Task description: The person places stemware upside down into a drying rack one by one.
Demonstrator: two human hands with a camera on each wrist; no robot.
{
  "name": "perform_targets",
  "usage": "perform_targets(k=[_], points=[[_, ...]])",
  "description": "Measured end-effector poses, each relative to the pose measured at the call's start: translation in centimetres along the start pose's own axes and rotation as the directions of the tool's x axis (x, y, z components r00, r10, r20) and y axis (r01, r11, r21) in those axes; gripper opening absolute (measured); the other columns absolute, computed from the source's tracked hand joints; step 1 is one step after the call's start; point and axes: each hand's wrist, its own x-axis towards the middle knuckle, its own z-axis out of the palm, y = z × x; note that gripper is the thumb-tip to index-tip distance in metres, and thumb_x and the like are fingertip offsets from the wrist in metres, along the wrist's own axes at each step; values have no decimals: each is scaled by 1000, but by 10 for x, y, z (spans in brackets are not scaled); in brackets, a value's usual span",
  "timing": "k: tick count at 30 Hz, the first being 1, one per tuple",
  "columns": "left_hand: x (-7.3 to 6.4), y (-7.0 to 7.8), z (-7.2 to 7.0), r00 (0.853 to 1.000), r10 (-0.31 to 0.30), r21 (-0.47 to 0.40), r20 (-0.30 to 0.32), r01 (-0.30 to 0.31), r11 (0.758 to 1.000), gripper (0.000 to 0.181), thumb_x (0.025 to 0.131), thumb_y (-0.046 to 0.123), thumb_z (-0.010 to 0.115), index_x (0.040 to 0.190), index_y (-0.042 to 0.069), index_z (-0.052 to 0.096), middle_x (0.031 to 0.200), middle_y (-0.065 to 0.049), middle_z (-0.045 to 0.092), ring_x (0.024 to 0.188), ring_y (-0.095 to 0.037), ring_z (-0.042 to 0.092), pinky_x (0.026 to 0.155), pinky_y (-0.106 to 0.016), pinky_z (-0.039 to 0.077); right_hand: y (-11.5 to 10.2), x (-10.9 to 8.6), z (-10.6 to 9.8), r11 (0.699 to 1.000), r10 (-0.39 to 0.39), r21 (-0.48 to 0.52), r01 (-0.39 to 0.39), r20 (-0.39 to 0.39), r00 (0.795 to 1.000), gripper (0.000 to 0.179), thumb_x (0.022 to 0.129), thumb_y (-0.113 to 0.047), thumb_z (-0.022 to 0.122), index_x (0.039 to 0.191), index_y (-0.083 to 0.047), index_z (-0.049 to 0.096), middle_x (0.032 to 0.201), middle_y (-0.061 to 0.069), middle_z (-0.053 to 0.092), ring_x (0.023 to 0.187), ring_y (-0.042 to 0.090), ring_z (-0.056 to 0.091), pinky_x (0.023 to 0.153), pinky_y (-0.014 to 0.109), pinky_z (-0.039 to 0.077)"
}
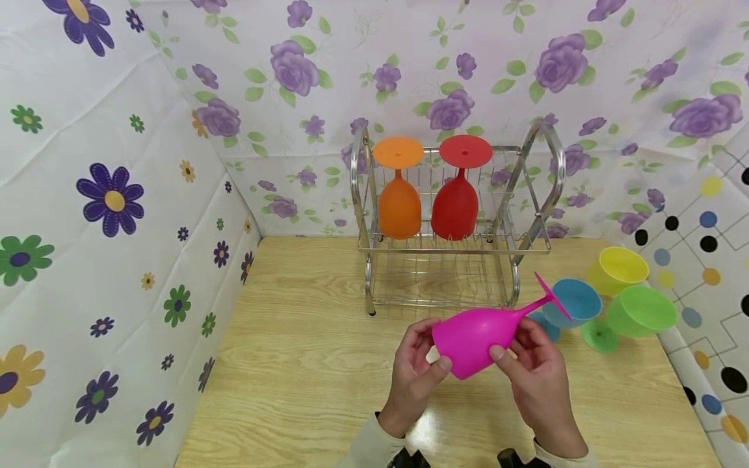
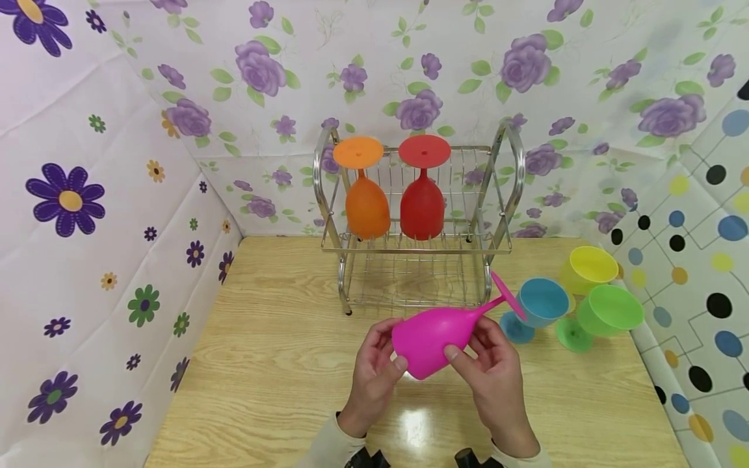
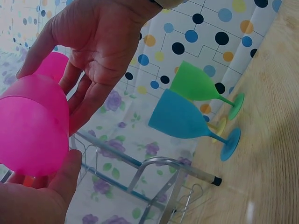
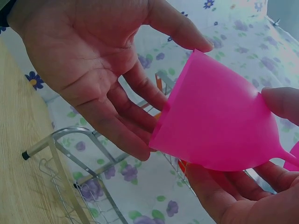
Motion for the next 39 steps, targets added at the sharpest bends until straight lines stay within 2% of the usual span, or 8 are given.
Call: perform_targets(k=[5, 9, 13, 16, 23, 32, 36, 39], points=[[1, 0, -4, 1000, -18, 25, 5, 17, 1000, 61, 100, 14, 68, 149, -10, 41, 144, -15, 55, 130, -23, 58, 96, -34, 64, -1, 2, -1, 999, -22, -27, 22, 11, 1000, 52, 92, 25, 59, 142, 12, 52, 130, 15, 65, 111, 21, 70, 88, 29, 66], [4, 2, -9, 999, -39, 74, -27, 41, 996, 54, 100, 11, 68, 148, -5, 48, 146, -18, 54, 132, -22, 57, 100, -33, 62, -3, 6, -3, 997, -35, -66, 36, 16, 999, 55, 90, 27, 60, 143, 13, 51, 130, 14, 64, 113, 21, 70, 87, 32, 66], [7, 5, -15, 997, -35, 134, -64, 43, 990, 50, 100, 6, 67, 146, -5, 51, 147, -27, 51, 136, -28, 57, 106, -37, 60, -8, 9, -6, 987, -6, -161, 7, 8, 1000, 57, 90, 24, 64, 143, 11, 51, 131, 9, 64, 116, 17, 69, 90, 31, 65], [10, 7, -20, 994, -36, 206, -101, 57, 977, 49, 100, 7, 68, 145, -4, 53, 146, -24, 54, 137, -28, 57, 107, -36, 59, -13, 11, -8, 970, 10, -244, -10, -1, 1000, 59, 89, 21, 69, 144, 8, 51, 133, 7, 63, 119, 16, 68, 92, 30, 64], [15, 6, -38, 975, -32, 381, -220, 116, 917, 41, 101, 15, 73, 140, 11, 62, 142, -9, 63, 134, -24, 61, 104, -33, 61, -19, 19, -10, 941, -50, -335, 47, 0, 999, 62, 85, 22, 73, 143, 9, 54, 132, 9, 64, 117, 18, 68, 92, 27, 64], [27, 11, -62, 941, 80, 508, -329, 105, 855, 35, 102, 18, 73, 136, 12, 65, 137, -8, 66, 129, -26, 63, 99, -30, 62, -33, 29, -11, 907, -96, -415, 76, -26, 995, 63, 84, 20, 76, 142, 6, 58, 132, 8, 66, 115, 17, 68, 93, 19, 62], [32, 8, -77, 923, 174, 592, -345, 70, 803, 34, 102, 16, 72, 135, 12, 66, 135, -9, 65, 127, -30, 61, 101, -36, 63, -43, 37, -12, 884, -110, -460, 87, -25, 994, 65, 84, 19, 76, 145, 5, 57, 135, 8, 65, 118, 18, 67, 94, 16, 60], [36, 3, -88, 906, 234, 657, -353, 63, 751, 33, 102, 15, 72, 135, 12, 67, 134, -8, 64, 125, -29, 62, 101, -39, 63, -49, 43, -13, 863, -134, -494, 110, -13, 991, 67, 84, 18, 77, 146, 3, 58, 136, 9, 64, 119, 19, 66, 94, 15, 60]])
